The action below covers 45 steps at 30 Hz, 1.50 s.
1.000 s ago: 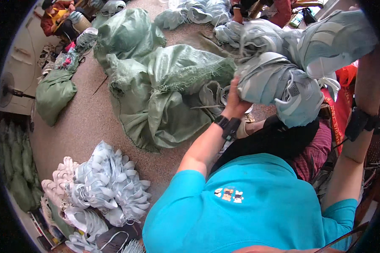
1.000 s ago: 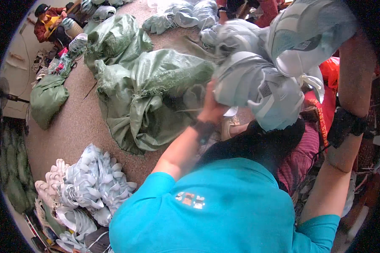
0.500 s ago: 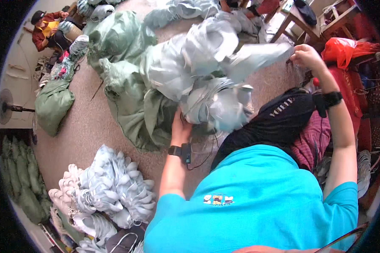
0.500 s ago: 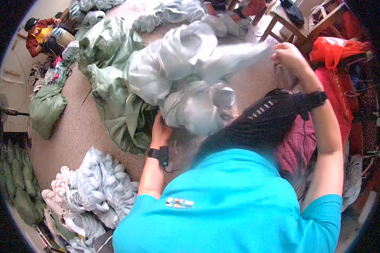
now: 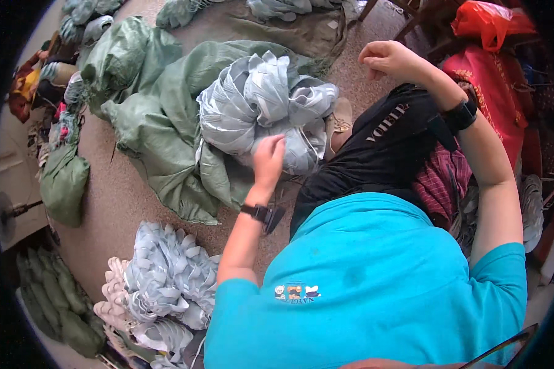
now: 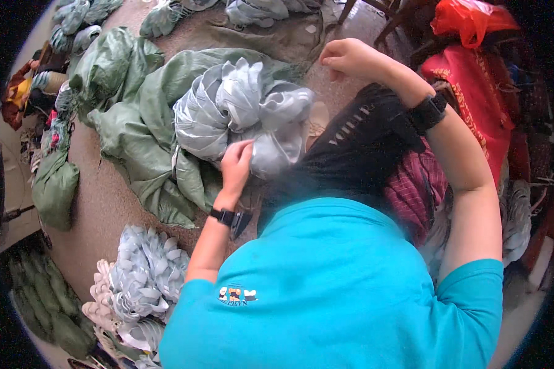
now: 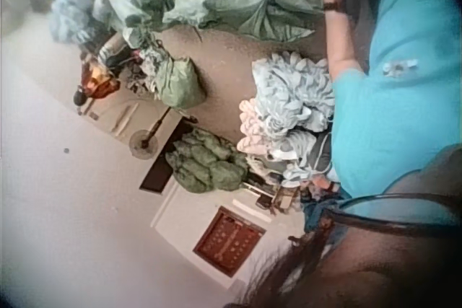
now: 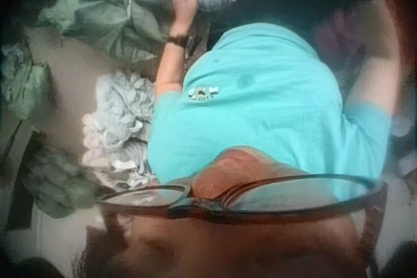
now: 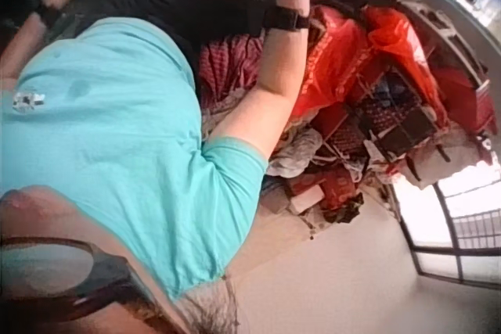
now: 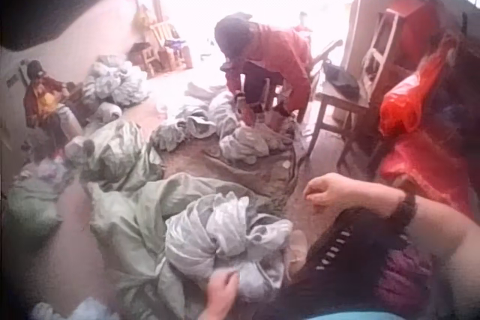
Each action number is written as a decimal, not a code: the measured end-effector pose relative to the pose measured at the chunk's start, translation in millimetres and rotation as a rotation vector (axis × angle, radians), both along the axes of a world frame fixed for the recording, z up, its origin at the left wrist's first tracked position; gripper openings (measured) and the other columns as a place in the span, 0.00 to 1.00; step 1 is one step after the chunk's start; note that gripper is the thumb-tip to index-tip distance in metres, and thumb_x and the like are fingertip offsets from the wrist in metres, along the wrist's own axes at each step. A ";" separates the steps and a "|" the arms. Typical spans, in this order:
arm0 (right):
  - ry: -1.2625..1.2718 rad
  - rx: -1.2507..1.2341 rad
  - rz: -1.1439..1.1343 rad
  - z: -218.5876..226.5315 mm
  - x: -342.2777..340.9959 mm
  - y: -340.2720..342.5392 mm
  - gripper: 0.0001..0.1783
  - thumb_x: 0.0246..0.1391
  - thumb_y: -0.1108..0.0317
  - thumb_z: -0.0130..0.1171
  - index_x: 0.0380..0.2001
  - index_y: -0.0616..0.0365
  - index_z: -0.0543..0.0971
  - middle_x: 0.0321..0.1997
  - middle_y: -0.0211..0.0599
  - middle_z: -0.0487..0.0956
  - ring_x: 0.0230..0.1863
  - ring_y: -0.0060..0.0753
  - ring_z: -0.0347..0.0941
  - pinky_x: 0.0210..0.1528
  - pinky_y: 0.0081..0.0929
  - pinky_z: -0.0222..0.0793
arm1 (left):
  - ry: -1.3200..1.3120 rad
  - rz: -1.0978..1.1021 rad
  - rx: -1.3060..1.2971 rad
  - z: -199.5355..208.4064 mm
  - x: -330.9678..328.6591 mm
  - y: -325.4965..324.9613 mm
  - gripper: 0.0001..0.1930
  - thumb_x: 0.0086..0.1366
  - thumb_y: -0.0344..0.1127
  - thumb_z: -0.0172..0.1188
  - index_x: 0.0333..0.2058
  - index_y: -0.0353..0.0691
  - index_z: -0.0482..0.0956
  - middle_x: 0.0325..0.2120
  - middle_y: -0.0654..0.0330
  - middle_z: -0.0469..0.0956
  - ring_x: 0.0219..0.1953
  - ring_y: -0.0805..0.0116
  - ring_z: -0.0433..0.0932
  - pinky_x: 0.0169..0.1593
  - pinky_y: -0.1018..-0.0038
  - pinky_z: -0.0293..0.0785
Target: The person sits on the floor in a workshop and laces a light-colored sneaker. They pull the laces through the eyelets, tighten them, and tie a knot. The person handles the shoe and laces by hand, working on a single shoe at a time.
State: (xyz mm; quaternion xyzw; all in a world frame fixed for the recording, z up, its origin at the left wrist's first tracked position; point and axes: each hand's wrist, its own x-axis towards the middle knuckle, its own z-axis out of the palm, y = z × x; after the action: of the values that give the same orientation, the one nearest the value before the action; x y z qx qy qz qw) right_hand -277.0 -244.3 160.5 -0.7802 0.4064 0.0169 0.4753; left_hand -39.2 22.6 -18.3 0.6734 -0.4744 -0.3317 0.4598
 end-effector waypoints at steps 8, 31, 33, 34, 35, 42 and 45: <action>-0.067 0.045 -0.019 -18.6 -11.8 20.1 0.10 0.61 0.72 0.48 0.40 0.65 0.75 0.28 0.31 0.79 0.31 0.21 0.75 0.37 0.21 0.71 | -0.562 -0.772 0.062 -44.3 -61.4 -106.9 0.12 0.62 0.37 0.55 0.37 0.34 0.81 0.38 0.50 0.80 0.49 0.53 0.74 0.53 0.65 0.70; 0.055 -0.423 0.033 -38.8 -70.1 57.6 0.10 0.54 0.64 0.54 0.34 0.58 0.77 0.30 0.47 0.79 0.36 0.53 0.76 0.37 0.44 0.70 | -1.124 -0.592 -0.093 -36.9 17.1 -106.5 0.06 0.51 0.37 0.62 0.28 0.45 0.78 0.31 0.63 0.70 0.39 0.60 0.69 0.41 0.63 0.62; 0.067 -0.485 0.066 -42.9 -70.4 58.9 0.09 0.53 0.64 0.54 0.33 0.58 0.77 0.30 0.47 0.79 0.36 0.53 0.76 0.37 0.45 0.70 | -1.075 -0.573 0.006 -40.9 13.4 -103.6 0.07 0.51 0.41 0.64 0.25 0.45 0.81 0.33 0.63 0.73 0.41 0.60 0.70 0.43 0.61 0.63; 0.088 -0.482 0.085 -41.9 -68.4 59.6 0.09 0.54 0.65 0.54 0.34 0.58 0.76 0.30 0.47 0.79 0.37 0.52 0.76 0.38 0.44 0.70 | -1.122 -0.580 0.050 -42.3 10.2 -105.2 0.06 0.51 0.40 0.63 0.25 0.45 0.81 0.33 0.62 0.74 0.41 0.60 0.70 0.43 0.62 0.63; 0.109 -0.479 0.103 -39.7 -66.5 59.8 0.09 0.54 0.65 0.54 0.35 0.58 0.76 0.31 0.46 0.79 0.37 0.52 0.76 0.39 0.43 0.70 | -1.168 -0.587 0.094 -43.8 7.0 -108.3 0.05 0.52 0.38 0.61 0.25 0.45 0.81 0.32 0.61 0.75 0.41 0.61 0.71 0.43 0.63 0.63; 0.147 -0.496 0.136 -38.0 -65.1 60.6 0.10 0.55 0.65 0.54 0.36 0.59 0.76 0.32 0.45 0.79 0.39 0.50 0.76 0.41 0.42 0.70 | -0.261 -0.549 0.745 -21.1 29.2 -115.2 0.09 0.59 0.39 0.61 0.29 0.39 0.81 0.25 0.65 0.76 0.31 0.72 0.72 0.38 0.72 0.68; 0.187 -0.506 0.115 -41.2 -70.0 61.9 0.10 0.55 0.65 0.54 0.36 0.59 0.76 0.32 0.45 0.80 0.39 0.49 0.76 0.41 0.42 0.71 | 0.363 -0.460 0.741 65.1 32.3 -118.7 0.07 0.62 0.34 0.59 0.34 0.38 0.79 0.28 0.71 0.75 0.30 0.82 0.68 0.35 0.83 0.63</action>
State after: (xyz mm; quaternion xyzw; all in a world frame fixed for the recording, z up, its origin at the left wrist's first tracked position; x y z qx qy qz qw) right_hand -347.0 -182.4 119.3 -0.8909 0.3949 0.0139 0.2241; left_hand -6.9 -96.1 46.8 0.6005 -0.3730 -0.6844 0.1785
